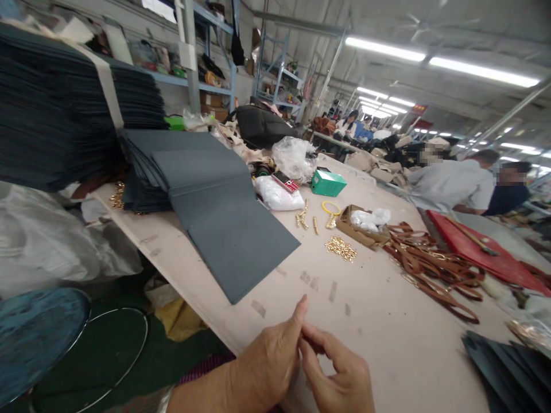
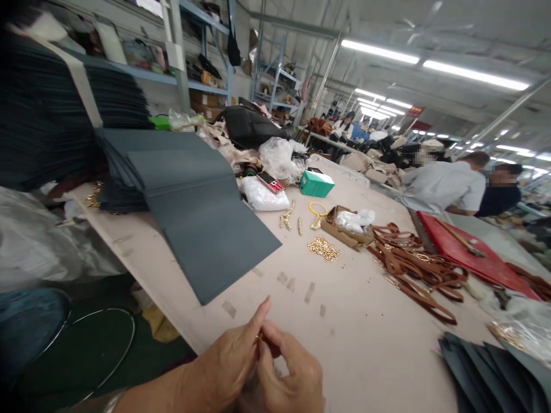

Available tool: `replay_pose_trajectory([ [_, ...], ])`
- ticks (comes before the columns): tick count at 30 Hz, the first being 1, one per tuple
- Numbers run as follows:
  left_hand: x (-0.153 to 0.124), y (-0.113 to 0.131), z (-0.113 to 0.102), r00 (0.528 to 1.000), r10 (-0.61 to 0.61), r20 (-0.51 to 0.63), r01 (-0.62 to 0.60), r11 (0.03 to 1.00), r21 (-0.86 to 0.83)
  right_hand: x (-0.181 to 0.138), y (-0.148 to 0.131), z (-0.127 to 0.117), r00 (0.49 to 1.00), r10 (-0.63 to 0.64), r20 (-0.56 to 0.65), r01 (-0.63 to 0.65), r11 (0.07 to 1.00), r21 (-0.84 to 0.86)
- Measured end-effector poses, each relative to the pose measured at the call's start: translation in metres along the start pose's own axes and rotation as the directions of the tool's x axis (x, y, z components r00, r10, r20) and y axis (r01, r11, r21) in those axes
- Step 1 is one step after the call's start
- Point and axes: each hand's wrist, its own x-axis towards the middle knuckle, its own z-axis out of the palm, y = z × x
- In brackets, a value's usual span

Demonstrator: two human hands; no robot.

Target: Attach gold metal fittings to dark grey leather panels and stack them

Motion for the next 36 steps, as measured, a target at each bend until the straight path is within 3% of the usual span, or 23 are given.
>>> replay_pose_trajectory([
  [13,-0.004,-0.014,-0.008,0.989,-0.136,-0.062,0.134,0.99,-0.033,0.019,-0.014,0.033,0.972,0.223,-0.072,-0.223,0.975,0.007],
  [17,-0.005,-0.01,-0.024,0.957,-0.265,-0.119,0.253,0.962,-0.105,0.034,-0.015,0.047,0.929,0.357,0.091,-0.368,0.912,0.178],
  [19,-0.01,-0.01,-0.036,0.909,-0.373,-0.188,0.347,0.925,-0.156,0.046,-0.01,0.057,0.919,0.35,0.181,-0.389,0.884,0.261],
  [21,-0.02,-0.011,-0.049,0.808,-0.528,-0.261,0.467,0.844,-0.263,0.063,-0.003,0.071,0.933,0.313,0.177,-0.351,0.899,0.262],
  [24,-0.043,-0.017,-0.066,0.65,-0.699,-0.299,0.562,0.707,-0.43,0.094,0.002,0.096,0.977,0.138,0.166,-0.155,0.983,0.094],
  [26,-0.06,-0.022,-0.075,0.603,-0.731,-0.319,0.556,0.672,-0.49,0.111,0.001,0.112,0.964,0.004,0.267,0.015,0.997,-0.07],
  [29,-0.083,-0.029,-0.078,0.528,-0.765,-0.369,0.487,0.629,-0.606,0.12,-0.004,0.12,0.907,-0.034,0.42,0.164,0.947,-0.278],
  [32,-0.102,-0.033,-0.071,0.455,-0.799,-0.394,0.395,0.578,-0.714,0.11,-0.003,0.103,0.829,0.039,0.558,0.18,0.926,-0.333],
  [36,-0.125,-0.032,-0.053,0.382,-0.845,-0.374,0.384,0.513,-0.768,0.085,0.008,0.058,0.544,0.107,0.833,0.009,0.991,-0.133],
])
